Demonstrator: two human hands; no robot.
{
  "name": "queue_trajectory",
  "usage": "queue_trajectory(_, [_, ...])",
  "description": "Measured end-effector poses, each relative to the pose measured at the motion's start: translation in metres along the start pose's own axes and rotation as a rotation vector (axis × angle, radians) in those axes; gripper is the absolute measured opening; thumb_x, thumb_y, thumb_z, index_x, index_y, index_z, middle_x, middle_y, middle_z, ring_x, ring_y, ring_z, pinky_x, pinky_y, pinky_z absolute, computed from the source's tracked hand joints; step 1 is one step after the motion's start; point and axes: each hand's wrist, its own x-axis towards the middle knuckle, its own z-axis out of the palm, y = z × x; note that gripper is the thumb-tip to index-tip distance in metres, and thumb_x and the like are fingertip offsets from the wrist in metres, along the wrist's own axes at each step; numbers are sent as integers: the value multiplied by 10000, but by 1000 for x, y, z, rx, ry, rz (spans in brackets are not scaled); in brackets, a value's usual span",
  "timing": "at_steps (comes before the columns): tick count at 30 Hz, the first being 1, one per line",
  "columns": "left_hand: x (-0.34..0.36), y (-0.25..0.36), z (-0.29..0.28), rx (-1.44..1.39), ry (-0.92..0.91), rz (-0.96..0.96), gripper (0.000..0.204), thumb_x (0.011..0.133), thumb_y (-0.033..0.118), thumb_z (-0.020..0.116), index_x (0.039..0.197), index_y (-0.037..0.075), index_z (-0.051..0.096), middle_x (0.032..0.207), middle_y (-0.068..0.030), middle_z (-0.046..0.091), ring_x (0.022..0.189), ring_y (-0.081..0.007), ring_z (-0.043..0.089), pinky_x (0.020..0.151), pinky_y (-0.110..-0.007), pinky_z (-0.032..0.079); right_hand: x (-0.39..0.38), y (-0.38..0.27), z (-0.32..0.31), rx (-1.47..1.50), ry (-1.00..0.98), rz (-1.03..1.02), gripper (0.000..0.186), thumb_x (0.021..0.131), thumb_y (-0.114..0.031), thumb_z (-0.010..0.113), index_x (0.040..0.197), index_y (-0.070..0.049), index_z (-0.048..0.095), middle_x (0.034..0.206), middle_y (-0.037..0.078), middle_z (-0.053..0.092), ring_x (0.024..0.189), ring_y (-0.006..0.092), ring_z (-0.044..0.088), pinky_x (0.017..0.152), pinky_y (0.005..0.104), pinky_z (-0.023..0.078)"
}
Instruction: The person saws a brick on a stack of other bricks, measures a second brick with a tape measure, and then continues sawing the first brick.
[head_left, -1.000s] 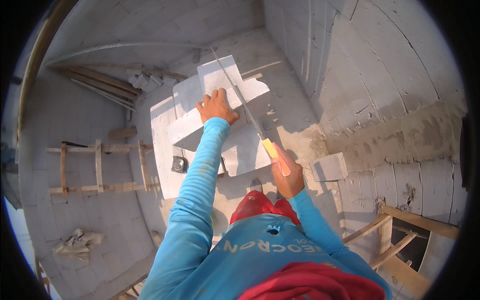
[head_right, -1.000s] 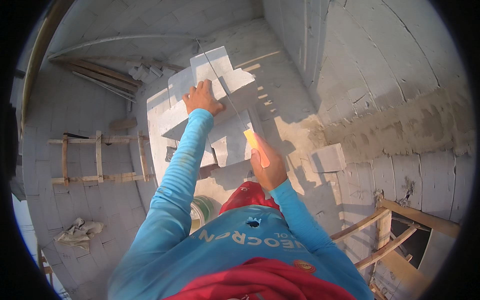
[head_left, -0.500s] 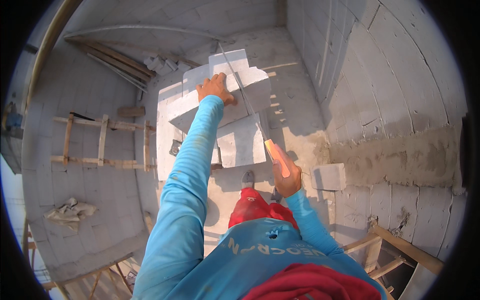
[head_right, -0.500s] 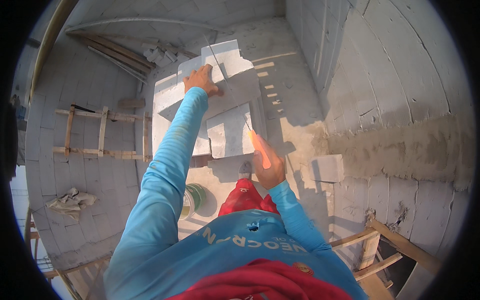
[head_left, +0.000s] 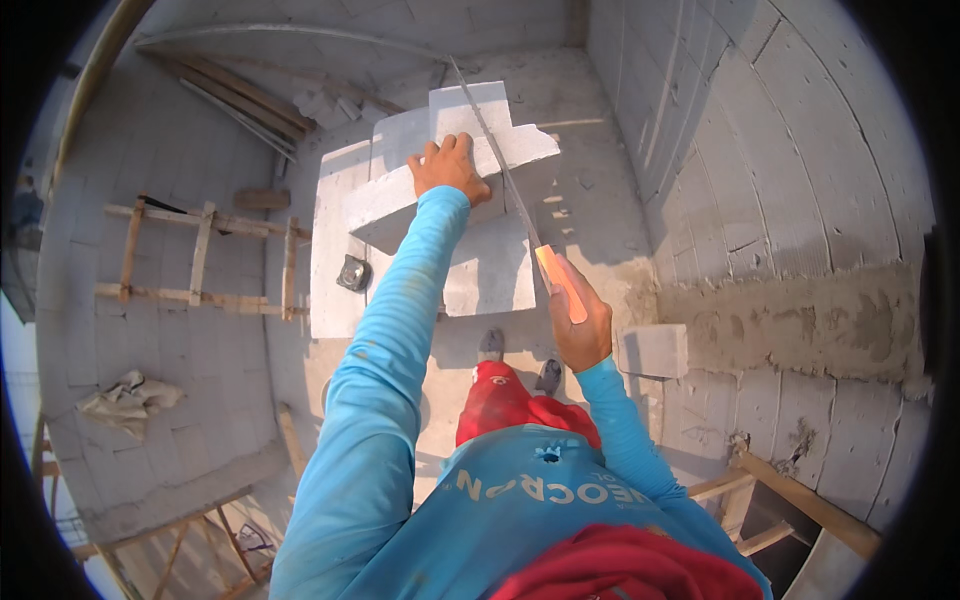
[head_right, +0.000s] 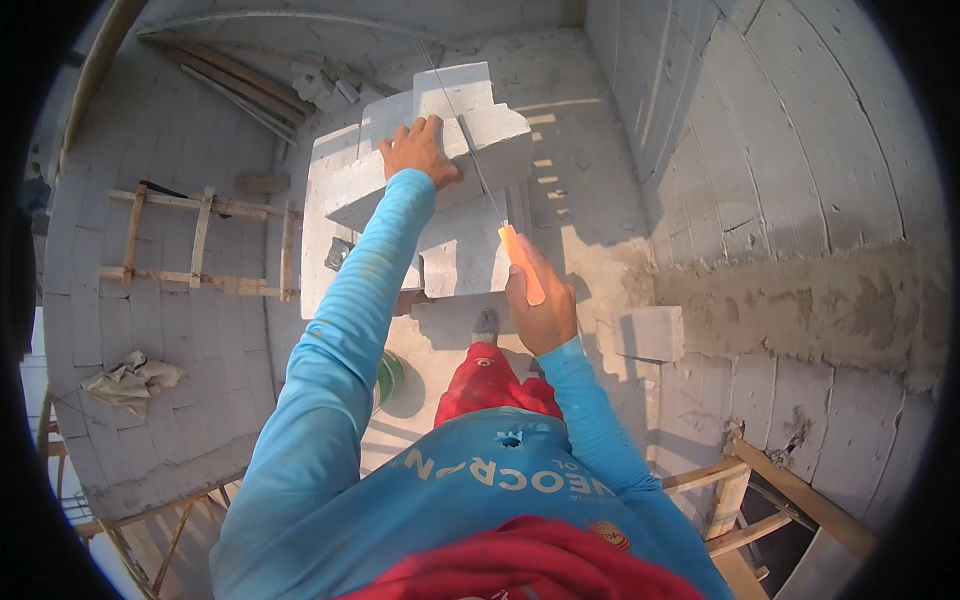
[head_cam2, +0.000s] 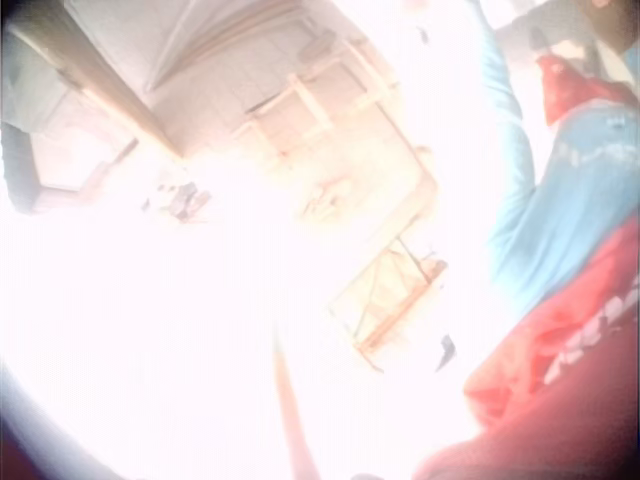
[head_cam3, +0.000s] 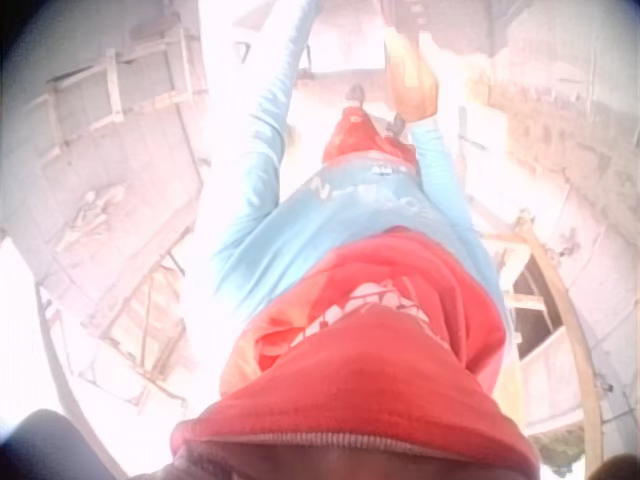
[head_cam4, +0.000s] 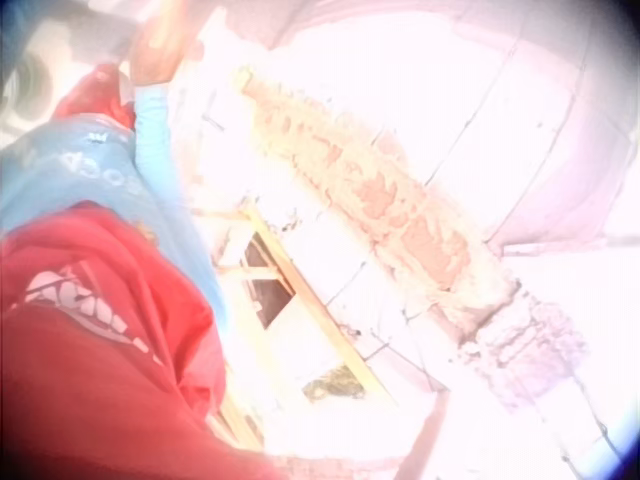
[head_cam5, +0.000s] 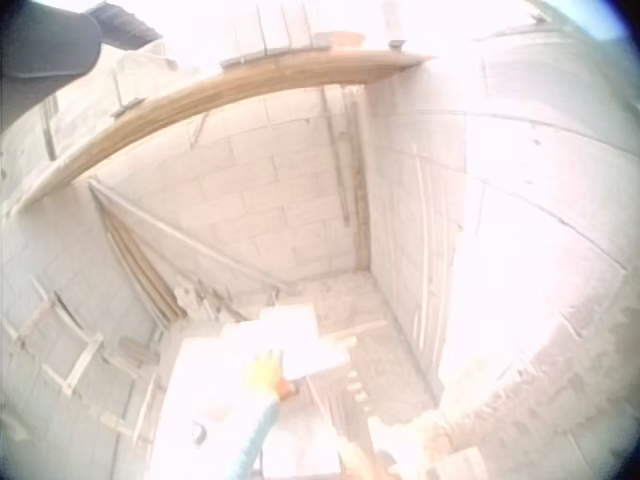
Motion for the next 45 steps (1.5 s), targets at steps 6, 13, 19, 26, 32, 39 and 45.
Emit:
queue_trajectory(6, [-3, -11, -8, -50, -28, -29, 846, 678, 303, 894, 1442, 205, 543, 1414, -5, 605, 1367, -265, 523, 1201, -553, 335, -97, -8, -41, 41, -30, 66, 472, 991, -130, 604, 1443, 5, 579, 1239, 252, 720, 1046, 391, 747, 876, 398, 592])
queue_trajectory(13, [-5, -1, 2, -33, 24, -29, 871, 641, 341, 937, 1410, 196, 554, 1407, -9, 620, 1377, -281, 524, 1193, -567, 345, 9, -9, 3, 67, -55, 66, 441, 1001, -140, 603, 1420, -5, 593, 1226, 233, 727, 1005, 384, 749, 887, 404, 584])
queue_trajectory(19, [-1, -8, 4, -7, 28, -35, 868, 640, 356, 933, 1406, 194, 558, 1405, -15, 622, 1360, -279, 538, 1173, -562, 360, -83, -5, -33, 45, -59, 125, 453, 995, -111, 594, 1428, 22, 583, 1268, 254, 707, 1068, 346, 747, 880, 405, 588])
queue_trajectory(26, [-5, 1, 0, -7, 9, -59, 806, 677, 349, 909, 1394, 193, 577, 1389, -20, 629, 1364, -270, 535, 1185, -551, 352, -28, 10, -6, -6, 7, -11, 445, 1000, -141, 604, 1420, 7, 592, 1246, 244, 717, 1037, 369, 747, 884, 404, 588])
queue_trajectory(32, [11, -12, -1, -38, -25, -41, 911, 645, 375, 937, 1454, 191, 561, 1458, -28, 614, 1382, -284, 534, 1193, -558, 344, -26, -1, -16, 22, -70, 71, 463, 1006, -176, 598, 1439, -11, 582, 1244, 223, 725, 1018, 354, 754, 894, 387, 587])
queue_trajectory(39, [27, -12, -8, -7, -54, 2, 995, 629, 394, 959, 1500, 200, 521, 1527, -29, 568, 1414, -301, 509, 1202, -586, 339, -79, -6, -42, 38, -87, 142, 464, 1002, -114, 572, 1449, 10, 567, 1167, 235, 745, 914, 332, 772, 803, 376, 604])
queue_trajectory(45, [35, -13, 2, -2, -26, -2, 992, 625, 398, 958, 1499, 213, 527, 1537, -33, 560, 1432, -304, 495, 1212, -589, 332, 22, 9, 19, 131, -36, 57, 433, 999, -132, 605, 1411, 0, 584, 1135, 258, 731, 895, 387, 755, 809, 399, 593])
